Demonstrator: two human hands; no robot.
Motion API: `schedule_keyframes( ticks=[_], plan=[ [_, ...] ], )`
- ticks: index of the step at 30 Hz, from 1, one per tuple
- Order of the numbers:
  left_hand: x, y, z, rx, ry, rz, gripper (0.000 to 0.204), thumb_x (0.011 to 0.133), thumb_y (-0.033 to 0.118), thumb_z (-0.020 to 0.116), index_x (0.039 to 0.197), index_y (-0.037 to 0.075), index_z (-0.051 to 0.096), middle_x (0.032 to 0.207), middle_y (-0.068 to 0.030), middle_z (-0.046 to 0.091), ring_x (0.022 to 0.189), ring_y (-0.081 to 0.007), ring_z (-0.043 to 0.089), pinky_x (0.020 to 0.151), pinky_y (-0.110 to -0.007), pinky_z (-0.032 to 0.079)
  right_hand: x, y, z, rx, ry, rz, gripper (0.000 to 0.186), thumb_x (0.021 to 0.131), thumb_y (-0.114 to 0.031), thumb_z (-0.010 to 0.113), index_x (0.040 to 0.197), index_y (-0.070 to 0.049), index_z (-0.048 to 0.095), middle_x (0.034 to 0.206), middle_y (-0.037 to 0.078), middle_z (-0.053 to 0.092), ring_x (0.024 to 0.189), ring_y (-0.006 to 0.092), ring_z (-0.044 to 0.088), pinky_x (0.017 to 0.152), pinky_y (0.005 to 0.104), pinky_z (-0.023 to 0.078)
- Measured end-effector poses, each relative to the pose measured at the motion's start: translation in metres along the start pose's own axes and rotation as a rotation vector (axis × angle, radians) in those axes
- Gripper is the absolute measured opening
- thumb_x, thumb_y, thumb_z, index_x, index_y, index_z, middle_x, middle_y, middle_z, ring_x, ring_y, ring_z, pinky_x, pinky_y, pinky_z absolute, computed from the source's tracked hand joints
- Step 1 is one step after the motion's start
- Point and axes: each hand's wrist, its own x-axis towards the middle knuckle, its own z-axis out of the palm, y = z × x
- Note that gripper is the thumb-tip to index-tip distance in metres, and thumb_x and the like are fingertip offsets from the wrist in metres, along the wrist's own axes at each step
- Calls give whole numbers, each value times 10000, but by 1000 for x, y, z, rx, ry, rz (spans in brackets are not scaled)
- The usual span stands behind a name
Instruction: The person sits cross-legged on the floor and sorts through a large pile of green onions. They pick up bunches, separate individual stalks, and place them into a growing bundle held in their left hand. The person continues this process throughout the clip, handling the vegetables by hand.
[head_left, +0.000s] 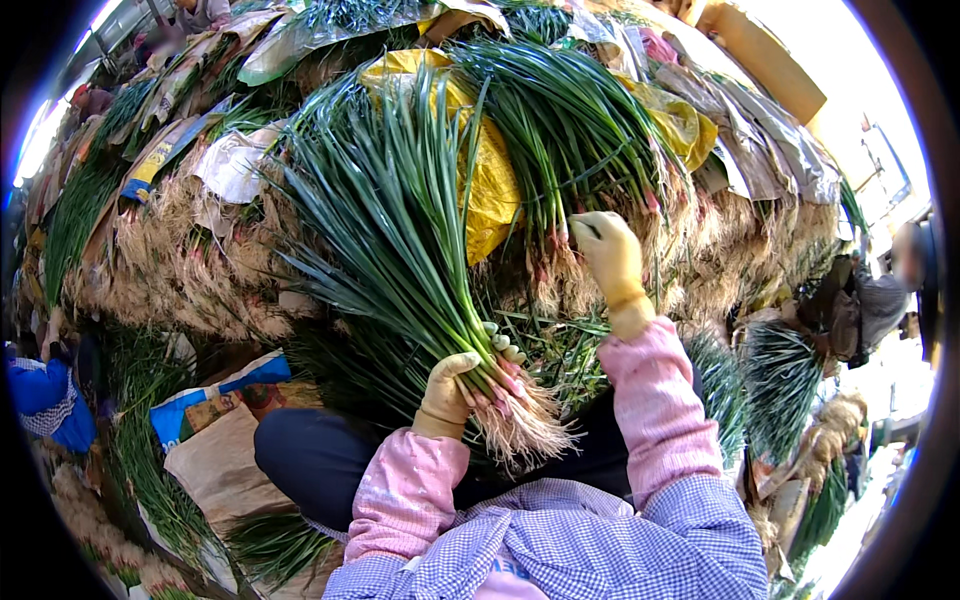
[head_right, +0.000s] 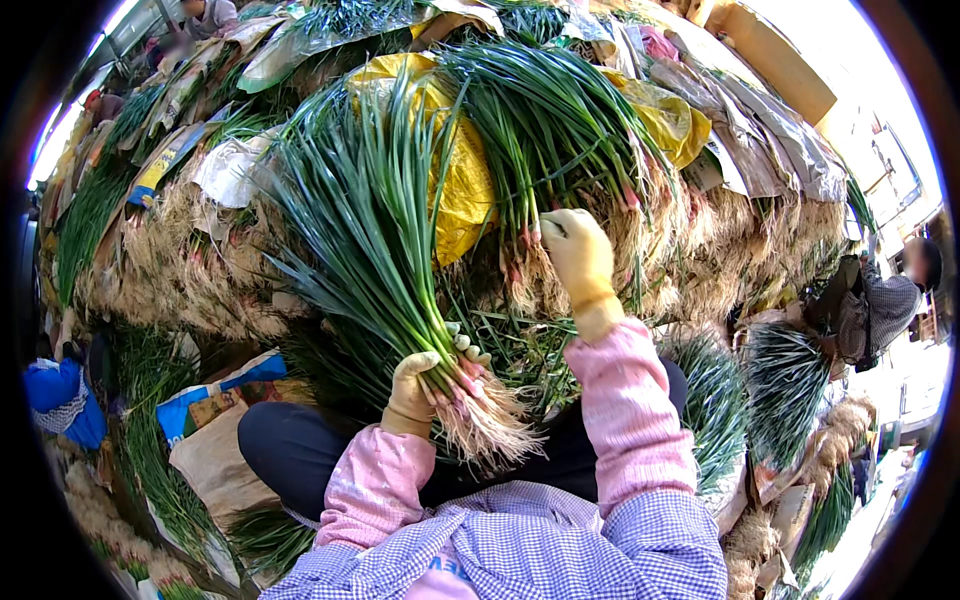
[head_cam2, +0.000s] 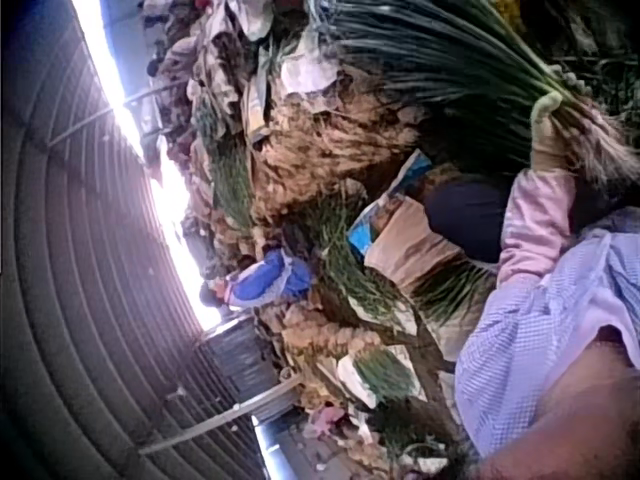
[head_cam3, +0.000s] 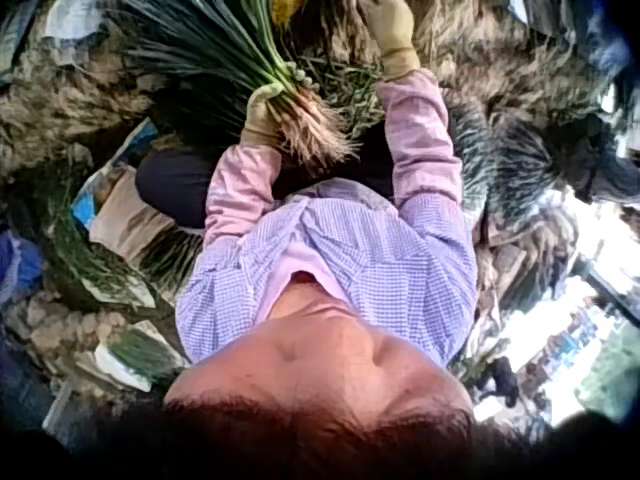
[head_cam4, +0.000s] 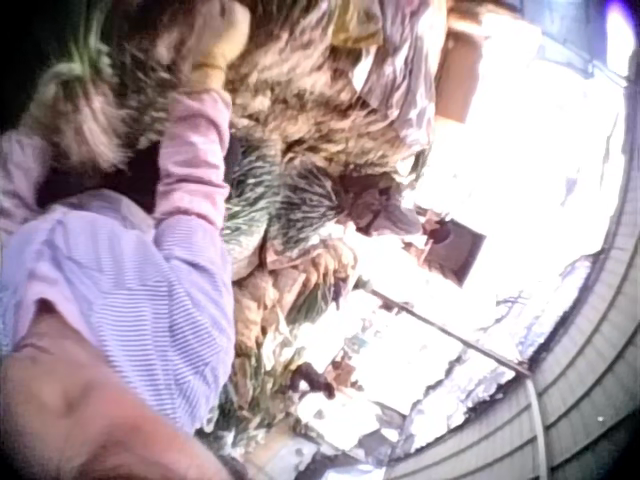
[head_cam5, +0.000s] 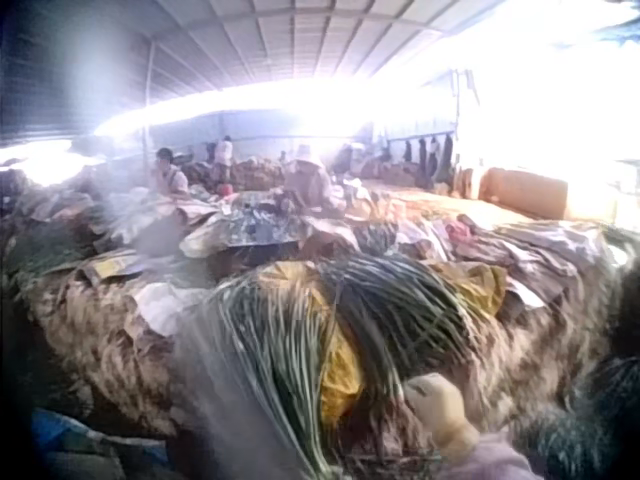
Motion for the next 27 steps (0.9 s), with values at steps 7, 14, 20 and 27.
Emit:
schedule_keyframes(
  ticks=[7,14,20,27],
  plan=[
    [-4,8,1,-120,-15,-13,565,706,133,575,1229,-41,448,1042,-171,584,992,-337,584,1000,-534,381,34,-48,-17,481,-361,430,138,840,-154,613,914,-40,635,777,47,630,605,77,505,552,216,416],
    [1,2,-4,-179,-51,-52,533,702,102,579,1215,3,477,988,-138,561,967,-297,572,1000,-502,390,-7,-35,-15,379,-211,219,188,896,-172,564,1039,-53,591,826,58,632,675,88,575,538,216,458],
    [2,8,11,-143,-33,-55,538,706,126,605,1212,4,471,989,-127,562,987,-302,570,1000,-512,390,2,-39,30,240,-514,572,202,841,-194,650,932,-15,631,816,92,664,735,147,627,671,268,482],
    [9,5,15,-128,-96,7,509,688,171,599,1161,20,489,973,-105,579,956,-285,577,983,-497,402,-66,-35,-37,67,-618,317,304,902,-299,579,1064,-52,648,929,93,668,750,153,610,722,278,489]
  ],
)
